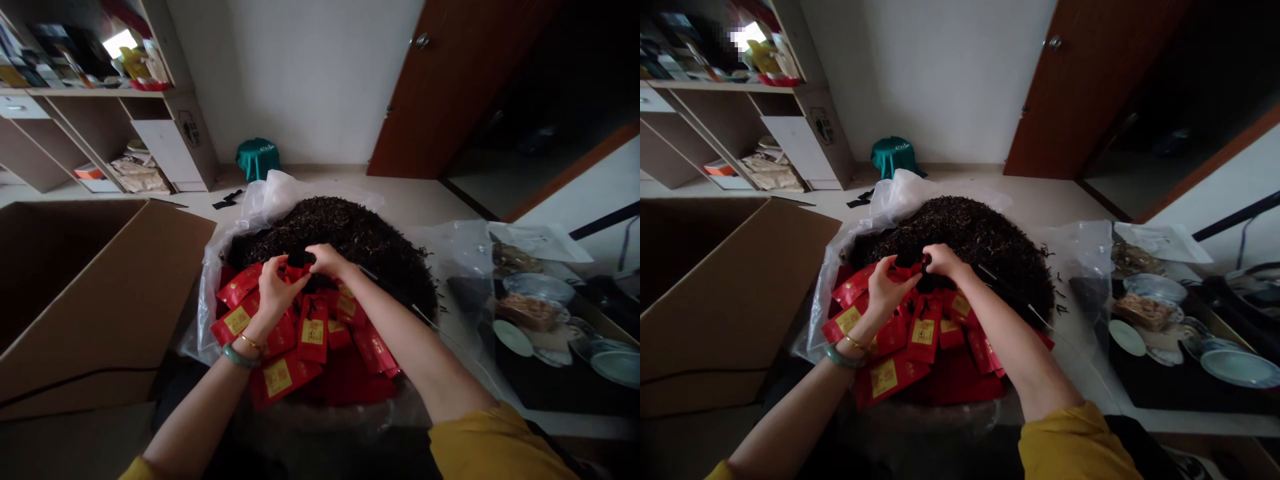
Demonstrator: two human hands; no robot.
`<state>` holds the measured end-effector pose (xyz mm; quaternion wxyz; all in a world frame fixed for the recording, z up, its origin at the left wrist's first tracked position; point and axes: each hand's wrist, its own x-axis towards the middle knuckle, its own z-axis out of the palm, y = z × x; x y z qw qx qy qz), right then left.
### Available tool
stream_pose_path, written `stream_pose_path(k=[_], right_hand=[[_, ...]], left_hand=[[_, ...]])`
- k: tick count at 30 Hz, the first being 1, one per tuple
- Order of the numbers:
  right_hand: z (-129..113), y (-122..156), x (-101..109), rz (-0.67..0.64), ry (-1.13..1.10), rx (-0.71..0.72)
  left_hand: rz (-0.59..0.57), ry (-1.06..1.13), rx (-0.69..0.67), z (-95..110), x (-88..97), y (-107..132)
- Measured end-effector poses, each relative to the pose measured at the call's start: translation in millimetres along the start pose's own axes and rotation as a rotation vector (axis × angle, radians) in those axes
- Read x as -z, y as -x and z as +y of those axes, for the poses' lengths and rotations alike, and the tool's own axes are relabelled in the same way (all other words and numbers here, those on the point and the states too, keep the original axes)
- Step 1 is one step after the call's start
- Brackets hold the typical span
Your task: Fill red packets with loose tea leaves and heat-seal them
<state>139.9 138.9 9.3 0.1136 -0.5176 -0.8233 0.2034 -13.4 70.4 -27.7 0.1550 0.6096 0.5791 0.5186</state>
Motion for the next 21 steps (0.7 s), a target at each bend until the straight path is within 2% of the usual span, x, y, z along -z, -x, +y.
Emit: stream_pose_path(k=[3, 5, 8, 13, 17, 21], right_hand=[[-1, 3, 42, 0.085, -0.033, 0.001], [-11, 10, 66, 0.159, -0.118, 0.076], [-33, 22, 86, 0.151, -0.161, 0.173], [-57, 32, 84, 0.091, -0.161, 0.181], [-53, 30, 78, 0.174, -0.203, 0.151], [-51, 30, 73, 0.229, -0.285, 0.191]], left_hand=[[0.01, -0.006, 0.003, -2, -2.5, -1], [0.017, -0.002, 0.001, -3, -4.3, -1], [0.008, 0.008, 0.006, -5, -6.6, -1], [0.012, 0.026, 0.031, -6, -8.0, -1], [0.011, 0.046, 0.035, -5, -8.3, -1], [0.006, 0.048, 0.041, -3, -8.6, -1]])
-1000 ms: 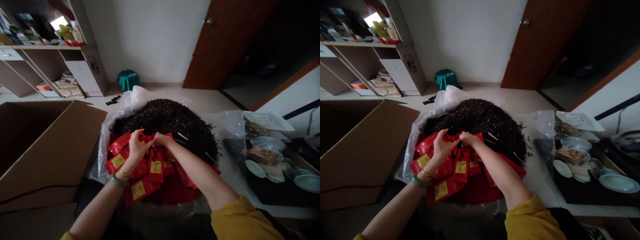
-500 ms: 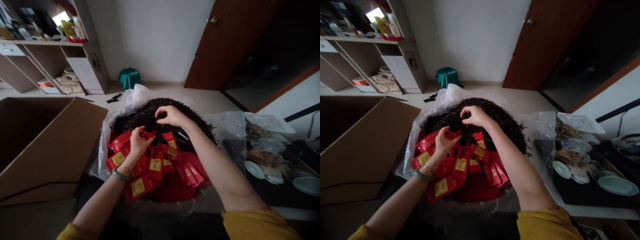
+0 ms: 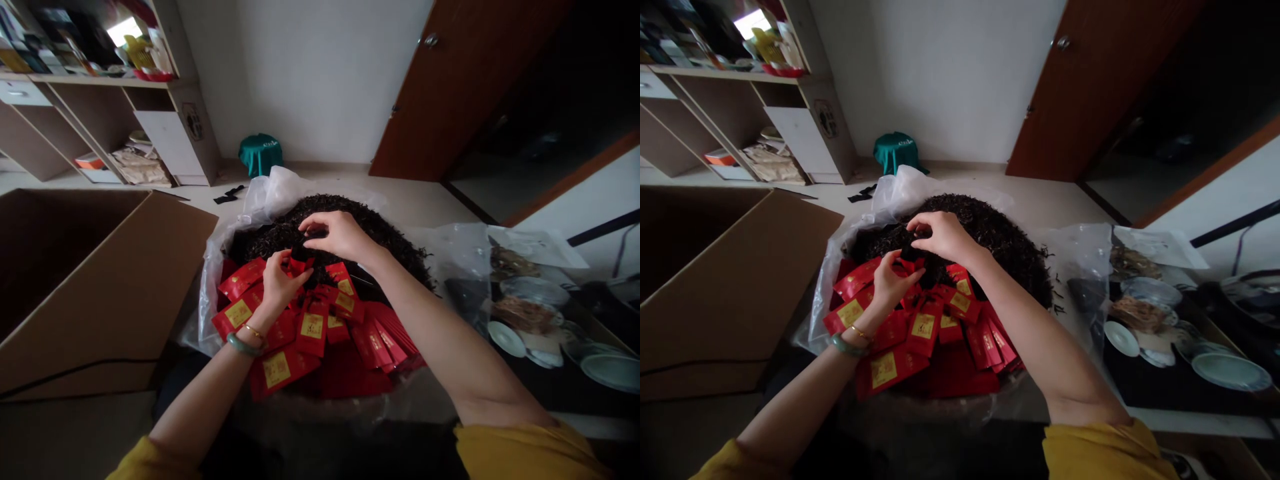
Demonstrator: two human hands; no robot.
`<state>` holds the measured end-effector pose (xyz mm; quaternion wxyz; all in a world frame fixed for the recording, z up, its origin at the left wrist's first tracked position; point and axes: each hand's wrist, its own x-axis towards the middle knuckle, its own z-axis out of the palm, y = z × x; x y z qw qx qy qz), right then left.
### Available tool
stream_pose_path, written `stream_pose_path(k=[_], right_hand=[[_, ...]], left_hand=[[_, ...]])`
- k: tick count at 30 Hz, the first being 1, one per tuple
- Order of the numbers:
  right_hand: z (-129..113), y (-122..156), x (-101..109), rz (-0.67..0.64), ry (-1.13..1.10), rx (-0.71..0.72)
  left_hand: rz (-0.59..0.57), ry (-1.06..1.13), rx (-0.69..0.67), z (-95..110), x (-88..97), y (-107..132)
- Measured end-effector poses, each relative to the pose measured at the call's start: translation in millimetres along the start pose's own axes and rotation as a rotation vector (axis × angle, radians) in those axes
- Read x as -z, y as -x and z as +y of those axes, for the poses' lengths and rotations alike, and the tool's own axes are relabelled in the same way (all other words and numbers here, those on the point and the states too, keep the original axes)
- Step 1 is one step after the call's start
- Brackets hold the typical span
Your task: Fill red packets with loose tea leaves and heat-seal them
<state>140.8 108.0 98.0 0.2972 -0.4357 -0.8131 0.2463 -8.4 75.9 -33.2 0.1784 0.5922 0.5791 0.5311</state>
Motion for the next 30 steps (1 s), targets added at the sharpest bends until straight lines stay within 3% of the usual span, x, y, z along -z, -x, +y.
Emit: stream_pose_path(k=[4, 9, 12, 16, 20, 25, 30], right_hand=[[0, 2, -6, -0.001, -0.019, 0.016], [18, -1, -4, 0.162, -0.071, -0.072], [26, 4, 0, 0.138, 0.019, -0.104], [15, 26, -5, 0.113, 0.204, 0.082], [-3, 43, -20, -0.107, 0.435, 0.166], [-5, 38, -38, -0.412, 0.582, -0.024], [7, 31, -46, -0.472, 0.612, 0.0]], left_hand=[[-0.009, 0.015, 0.008, 1, 0.2, 0], [-0.007, 0.029, -0.006, 1, 1.3, 0], [0.014, 0.024, -0.001, 2, 1.7, 0], [0.04, 0.004, 0.018, 2, 1.7, 1], [0.009, -0.025, 0.051, 2, 2.0, 3], [-0.072, -0.086, 0.002, 4, 1.8, 7], [-0.221, -0.107, -0.035, 3, 2.9, 4]])
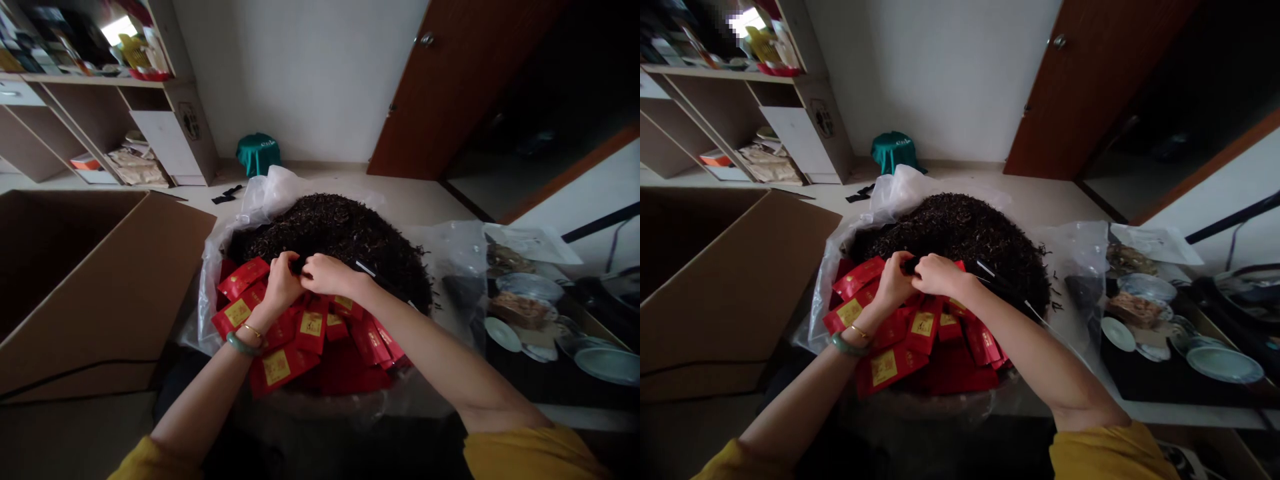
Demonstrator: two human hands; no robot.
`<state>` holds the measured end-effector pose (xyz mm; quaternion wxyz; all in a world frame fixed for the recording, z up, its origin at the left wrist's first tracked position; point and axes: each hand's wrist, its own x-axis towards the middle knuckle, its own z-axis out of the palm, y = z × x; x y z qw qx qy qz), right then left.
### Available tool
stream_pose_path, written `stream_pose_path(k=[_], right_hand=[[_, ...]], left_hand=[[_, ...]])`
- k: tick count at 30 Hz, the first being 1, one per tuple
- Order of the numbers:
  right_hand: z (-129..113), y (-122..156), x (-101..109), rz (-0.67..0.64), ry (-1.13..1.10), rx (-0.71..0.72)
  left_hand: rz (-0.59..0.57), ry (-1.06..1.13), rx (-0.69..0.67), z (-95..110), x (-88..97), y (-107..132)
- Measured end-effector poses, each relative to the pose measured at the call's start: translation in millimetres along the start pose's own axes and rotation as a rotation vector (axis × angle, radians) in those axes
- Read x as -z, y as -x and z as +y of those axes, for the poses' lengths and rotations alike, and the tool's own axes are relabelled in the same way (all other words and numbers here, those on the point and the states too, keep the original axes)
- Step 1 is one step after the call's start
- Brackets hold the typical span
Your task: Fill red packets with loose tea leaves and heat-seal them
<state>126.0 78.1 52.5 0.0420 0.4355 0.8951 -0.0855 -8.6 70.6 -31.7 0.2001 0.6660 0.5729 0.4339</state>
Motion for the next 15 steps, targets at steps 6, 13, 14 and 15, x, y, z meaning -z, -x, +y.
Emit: stream_pose_path(k=[6, 13, 14, 15], right_hand=[[11, 4, -3, 0.048, -0.039, 0.018], [9, 9, -5, -0.033, 0.097, 0.088], [7, 9, -5, -0.034, 0.11, 0.087], [5, 9, -5, -0.042, 0.12, 0.088]], left_hand=[[-0.289, 0.24, -0.078, -1, 21.3, -10], [-0.234, 0.153, 0.069, 8, 26.5, -14], [-0.217, 0.105, 0.07, 8, 24.6, -14], [-0.204, 0.066, 0.072, 7, 23.1, -14]])
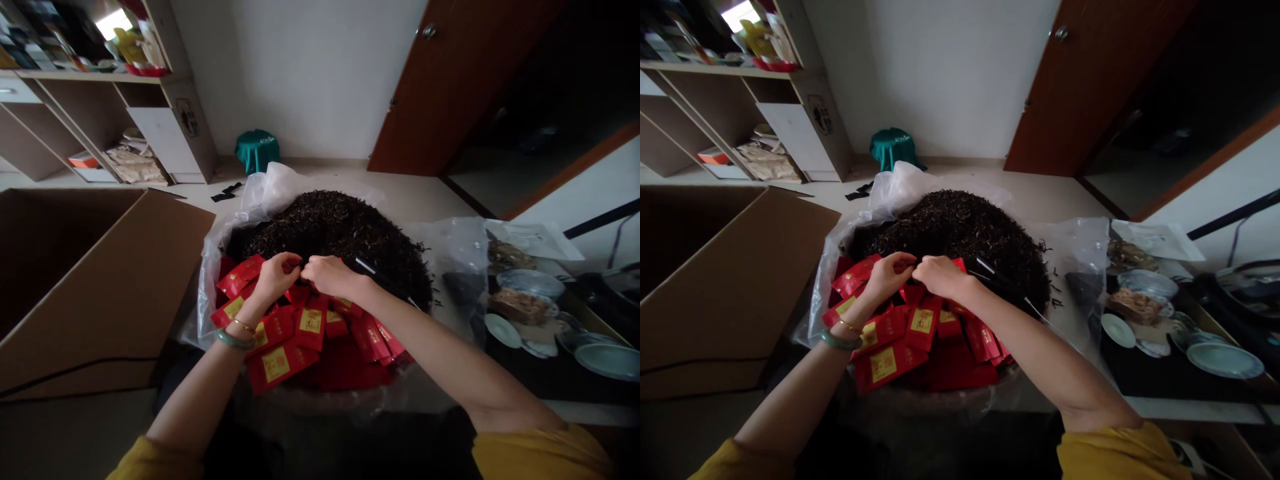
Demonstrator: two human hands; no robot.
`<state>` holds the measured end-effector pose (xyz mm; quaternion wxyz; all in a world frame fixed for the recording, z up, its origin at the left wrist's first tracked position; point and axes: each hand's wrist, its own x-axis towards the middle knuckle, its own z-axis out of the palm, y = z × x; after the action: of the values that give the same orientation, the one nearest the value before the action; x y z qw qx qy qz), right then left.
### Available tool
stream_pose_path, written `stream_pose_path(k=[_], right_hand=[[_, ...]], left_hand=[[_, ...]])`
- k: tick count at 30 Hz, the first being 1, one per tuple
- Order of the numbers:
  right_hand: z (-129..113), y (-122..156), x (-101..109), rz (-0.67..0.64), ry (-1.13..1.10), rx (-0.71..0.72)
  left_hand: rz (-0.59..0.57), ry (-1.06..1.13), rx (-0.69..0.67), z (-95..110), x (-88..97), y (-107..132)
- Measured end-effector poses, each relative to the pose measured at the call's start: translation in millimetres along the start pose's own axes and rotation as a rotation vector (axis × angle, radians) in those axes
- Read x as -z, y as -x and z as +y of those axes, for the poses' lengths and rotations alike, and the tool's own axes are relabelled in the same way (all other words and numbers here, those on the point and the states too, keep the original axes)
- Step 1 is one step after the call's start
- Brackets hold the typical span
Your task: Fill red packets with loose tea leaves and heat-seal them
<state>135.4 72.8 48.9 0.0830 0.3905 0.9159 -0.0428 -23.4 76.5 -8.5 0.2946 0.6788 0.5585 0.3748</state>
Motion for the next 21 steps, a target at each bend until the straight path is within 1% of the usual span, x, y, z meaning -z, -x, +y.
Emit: stream_pose_path(k=[5, 9, 12, 14, 17, 21], right_hand=[[-9, 0, 2, -0.062, 0.083, 0.055], [-10, 1, 2, -0.07, 0.16, 0.112], [-10, 1, 3, -0.078, 0.174, 0.141], [-11, 0, 3, -0.063, 0.175, 0.109], [-13, -3, -1, -0.035, 0.172, 0.019], [-13, -7, -9, -0.014, 0.139, -0.062]], left_hand=[[0.03, -0.118, 0.064, 1, 3.3, 0], [0.049, -0.187, 0.049, 3, 6.6, 0], [0.057, -0.215, 0.034, 2, 5.9, -1], [0.078, -0.225, 0.012, 0, 4.8, -1], [0.104, -0.207, -0.028, -2, 2.5, -1], [0.106, -0.098, -0.029, -6, -3.0, -3]])
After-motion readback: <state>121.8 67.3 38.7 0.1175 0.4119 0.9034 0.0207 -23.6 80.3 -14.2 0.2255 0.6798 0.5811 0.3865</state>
